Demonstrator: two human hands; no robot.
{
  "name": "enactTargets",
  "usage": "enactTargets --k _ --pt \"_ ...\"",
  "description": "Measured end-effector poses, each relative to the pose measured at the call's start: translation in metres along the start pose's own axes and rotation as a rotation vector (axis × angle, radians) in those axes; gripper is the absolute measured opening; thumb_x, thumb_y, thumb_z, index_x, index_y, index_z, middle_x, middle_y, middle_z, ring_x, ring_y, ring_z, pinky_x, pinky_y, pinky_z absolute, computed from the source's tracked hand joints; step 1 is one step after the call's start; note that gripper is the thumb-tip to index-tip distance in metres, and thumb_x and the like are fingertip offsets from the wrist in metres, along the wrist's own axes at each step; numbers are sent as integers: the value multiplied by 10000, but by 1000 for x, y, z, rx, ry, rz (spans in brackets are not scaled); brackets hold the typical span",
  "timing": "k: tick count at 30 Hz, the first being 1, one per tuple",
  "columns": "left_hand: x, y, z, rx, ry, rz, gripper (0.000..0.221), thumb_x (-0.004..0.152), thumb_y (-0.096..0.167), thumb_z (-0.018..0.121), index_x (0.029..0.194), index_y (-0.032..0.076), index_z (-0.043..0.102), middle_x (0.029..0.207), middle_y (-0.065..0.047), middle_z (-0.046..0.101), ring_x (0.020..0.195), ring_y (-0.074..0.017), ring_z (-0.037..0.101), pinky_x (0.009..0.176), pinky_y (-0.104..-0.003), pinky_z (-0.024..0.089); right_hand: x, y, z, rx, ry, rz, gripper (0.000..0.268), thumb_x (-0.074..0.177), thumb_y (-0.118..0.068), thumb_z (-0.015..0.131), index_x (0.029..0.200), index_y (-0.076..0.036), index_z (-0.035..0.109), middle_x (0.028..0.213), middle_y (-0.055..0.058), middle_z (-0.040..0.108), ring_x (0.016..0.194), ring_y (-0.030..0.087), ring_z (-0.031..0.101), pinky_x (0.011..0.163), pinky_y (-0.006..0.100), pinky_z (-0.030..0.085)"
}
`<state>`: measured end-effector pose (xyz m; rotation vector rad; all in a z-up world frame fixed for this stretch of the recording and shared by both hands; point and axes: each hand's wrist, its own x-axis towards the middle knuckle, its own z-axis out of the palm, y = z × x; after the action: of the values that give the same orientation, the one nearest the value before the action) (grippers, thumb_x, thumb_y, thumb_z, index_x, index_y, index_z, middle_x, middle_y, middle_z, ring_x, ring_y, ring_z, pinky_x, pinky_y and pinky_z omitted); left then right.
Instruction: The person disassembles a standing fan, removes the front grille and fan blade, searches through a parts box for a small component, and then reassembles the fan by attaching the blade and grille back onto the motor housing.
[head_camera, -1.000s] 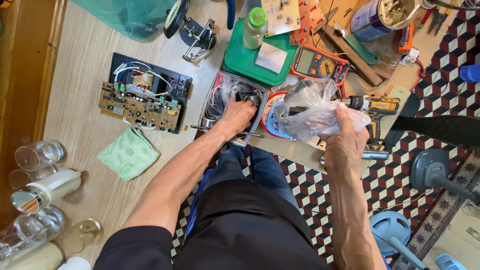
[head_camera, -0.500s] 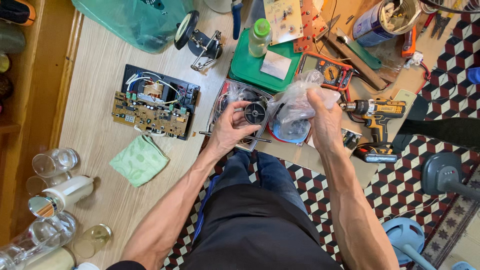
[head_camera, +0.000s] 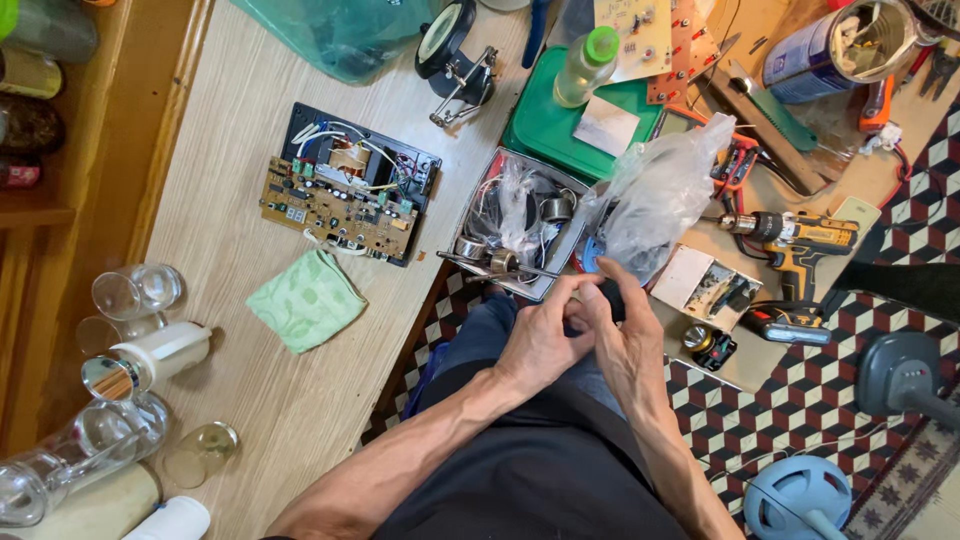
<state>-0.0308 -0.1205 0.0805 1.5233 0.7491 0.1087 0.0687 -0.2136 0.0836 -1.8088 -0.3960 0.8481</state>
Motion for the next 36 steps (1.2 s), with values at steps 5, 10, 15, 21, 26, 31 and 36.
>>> enactTargets --k 5,10,15,21,26,31,36 --pt "9 -21 -26 117 -118 69 602 888 153 737 1425 99 470 941 -77 774 885 -212 773 790 -360 609 15 21 9 211 28 76 369 1056 -259 617 1271 35 676 1148 132 707 1062 148 631 935 253 506" --pt "63 -43 -84 589 269 311 410 989 169 722 1346 84 541 1287 -137 629 1153 -279 664 952 -397 571 17 17 2 468 133 209 295 1017 -208 590 1166 33 672 1078 152 742 921 218 752 795 335 654" --pt "119 -61 -99 873 237 258 590 773 216 835 1257 16 566 1144 -164 567 1029 -377 615 819 -486 529 19 11 -11 467 148 281 251 1005 -147 585 1166 25 672 994 173 748 793 236 735 692 346 614" --pt "135 -67 -99 912 244 235 225 887 195 790 1059 100 681 1059 -93 618 967 -298 657 779 -462 544 32 15 -22 436 79 329 230 987 -126 614 1123 47 680 880 166 731 775 235 738 725 350 630" --pt "137 -59 -113 712 221 94 135 889 202 742 963 92 717 1019 -82 663 855 -287 673 743 -438 530 42 21 -20 310 -68 327 212 965 -106 617 1072 54 707 933 118 748 875 181 750 818 318 638" --pt "122 -57 -117 552 264 220 189 967 229 697 1006 48 659 1101 -127 689 912 -305 694 788 -420 547 51 27 -23 243 -114 275 220 954 -87 625 1080 59 730 929 114 750 877 162 737 835 293 622" --pt "98 -68 -95 447 298 -103 269 1066 293 601 1174 47 578 1068 -175 741 955 -334 715 797 -437 530 61 24 -2 203 -186 364 292 930 -146 663 1154 29 730 909 129 738 782 167 714 726 288 605"
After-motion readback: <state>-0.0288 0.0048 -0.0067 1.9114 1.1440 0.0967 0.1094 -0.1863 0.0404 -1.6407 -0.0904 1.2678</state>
